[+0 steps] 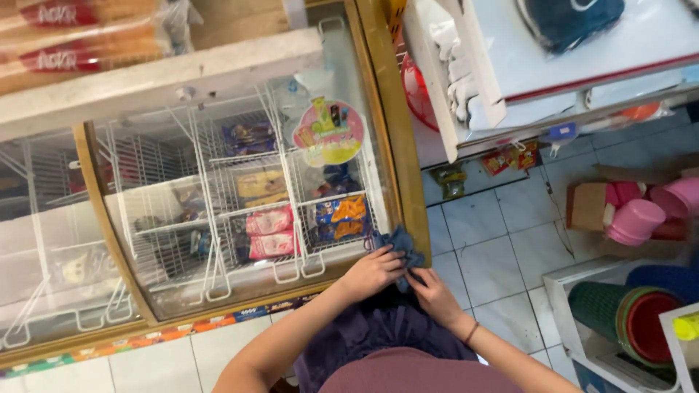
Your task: Cleaning the glass lid and surfaces of a display freezer using cloths.
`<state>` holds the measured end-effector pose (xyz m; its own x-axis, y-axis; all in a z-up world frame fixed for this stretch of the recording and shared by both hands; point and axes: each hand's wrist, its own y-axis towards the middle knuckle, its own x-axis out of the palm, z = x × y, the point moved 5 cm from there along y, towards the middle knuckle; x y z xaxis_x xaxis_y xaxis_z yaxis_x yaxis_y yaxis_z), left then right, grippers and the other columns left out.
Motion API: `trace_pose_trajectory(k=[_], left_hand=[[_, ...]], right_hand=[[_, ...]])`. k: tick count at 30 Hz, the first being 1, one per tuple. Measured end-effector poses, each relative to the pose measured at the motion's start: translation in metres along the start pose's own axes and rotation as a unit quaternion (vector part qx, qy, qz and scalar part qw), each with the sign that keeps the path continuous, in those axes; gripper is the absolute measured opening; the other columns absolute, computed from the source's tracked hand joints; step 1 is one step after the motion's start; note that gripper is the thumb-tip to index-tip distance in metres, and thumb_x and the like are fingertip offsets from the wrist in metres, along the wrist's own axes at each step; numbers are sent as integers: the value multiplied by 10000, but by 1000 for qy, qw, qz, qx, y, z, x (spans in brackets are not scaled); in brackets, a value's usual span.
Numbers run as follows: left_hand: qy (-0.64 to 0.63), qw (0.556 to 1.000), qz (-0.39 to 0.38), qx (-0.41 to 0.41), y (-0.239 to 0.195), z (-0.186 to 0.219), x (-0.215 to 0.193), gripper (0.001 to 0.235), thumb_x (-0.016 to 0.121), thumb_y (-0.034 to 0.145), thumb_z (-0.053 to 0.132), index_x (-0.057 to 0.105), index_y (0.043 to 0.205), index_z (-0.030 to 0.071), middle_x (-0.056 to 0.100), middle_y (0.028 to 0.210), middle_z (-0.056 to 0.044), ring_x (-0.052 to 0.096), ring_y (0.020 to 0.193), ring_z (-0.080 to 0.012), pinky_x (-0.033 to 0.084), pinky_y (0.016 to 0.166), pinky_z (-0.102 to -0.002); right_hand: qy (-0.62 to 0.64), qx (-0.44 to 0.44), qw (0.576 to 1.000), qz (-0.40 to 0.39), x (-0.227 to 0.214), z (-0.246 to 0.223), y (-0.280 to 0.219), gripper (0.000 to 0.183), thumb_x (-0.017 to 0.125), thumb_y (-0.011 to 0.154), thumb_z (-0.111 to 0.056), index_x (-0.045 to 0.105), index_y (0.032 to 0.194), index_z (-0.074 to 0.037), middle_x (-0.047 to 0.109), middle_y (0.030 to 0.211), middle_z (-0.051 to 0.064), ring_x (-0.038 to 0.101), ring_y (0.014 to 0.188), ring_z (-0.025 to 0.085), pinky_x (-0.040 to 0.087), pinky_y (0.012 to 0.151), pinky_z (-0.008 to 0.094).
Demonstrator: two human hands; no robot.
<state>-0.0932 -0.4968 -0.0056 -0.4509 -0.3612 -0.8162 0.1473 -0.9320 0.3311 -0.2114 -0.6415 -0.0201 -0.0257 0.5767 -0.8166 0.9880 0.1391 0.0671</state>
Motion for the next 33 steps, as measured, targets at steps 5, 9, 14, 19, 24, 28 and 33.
trace_pose_trajectory(k=[5, 9, 14, 19, 24, 28, 33], left_hand=[[76, 997, -15, 25, -37, -1, -10, 379, 576, 879, 169, 736, 1203, 53, 632, 1098, -58, 592, 1174, -243, 380, 1206, -432], [142, 989, -15, 33, -81, 0, -41, 339, 579, 846, 177, 733, 1109, 29, 647, 1125, -40, 602, 1138, -213, 387, 1189, -392], [156, 986, -51, 1, -171, -6, -74, 243, 593, 873, 163, 738, 1021, 36, 656, 1133, -57, 596, 1104, -223, 375, 1216, -422], [204, 978, -35, -36, -264, -4, -126, 397, 599, 798, 184, 751, 1114, -3, 659, 1136, -58, 592, 1085, -207, 368, 1209, -418], [206, 971, -97, -68, -362, -14, -145, 352, 609, 842, 183, 732, 1132, 24, 658, 1128, -62, 595, 1107, -234, 365, 1216, -463], [217, 968, -60, -111, -410, -17, -177, 473, 602, 905, 191, 699, 1342, 35, 615, 1088, -51, 579, 1155, -233, 357, 1221, -474], [299, 936, -46, -181, -419, -26, -176, 554, 551, 856, 225, 619, 1379, 55, 597, 1337, -62, 556, 1254, -223, 307, 1201, -535]], right_hand=[[-100, -49, 993, 41, 33, -6, 0, 539, 636, 772, -7, 665, 1303, -91, 549, 1327, 162, 515, 1205, 368, 480, 1009, 466], [-166, -67, 983, 39, 65, -44, 21, 581, 626, 778, -46, 657, 1352, -133, 539, 1379, 114, 482, 1261, 329, 433, 1059, 458], [-165, -133, 977, -8, 113, -108, 63, 554, 590, 824, -109, 631, 1376, -131, 512, 1388, 123, 483, 1265, 327, 417, 1077, 462], [-181, -220, 958, -43, 158, -182, 105, 545, 537, 895, -150, 593, 1437, -149, 514, 1400, 102, 490, 1280, 285, 417, 1086, 432], [-176, -326, 927, -64, 203, -257, 140, 577, 536, 899, -179, 576, 1469, -102, 518, 1381, 116, 509, 1251, 269, 429, 1053, 410], [-149, -327, 931, -63, 238, -298, 162, 534, 541, 903, -194, 589, 1425, -92, 533, 1392, 103, 527, 1231, 251, 445, 1031, 379], [-209, -312, 924, -68, 233, -307, 181, 534, 546, 896, -205, 608, 1412, -88, 544, 1343, 53, 536, 1138, 209, 451, 910, 347]])
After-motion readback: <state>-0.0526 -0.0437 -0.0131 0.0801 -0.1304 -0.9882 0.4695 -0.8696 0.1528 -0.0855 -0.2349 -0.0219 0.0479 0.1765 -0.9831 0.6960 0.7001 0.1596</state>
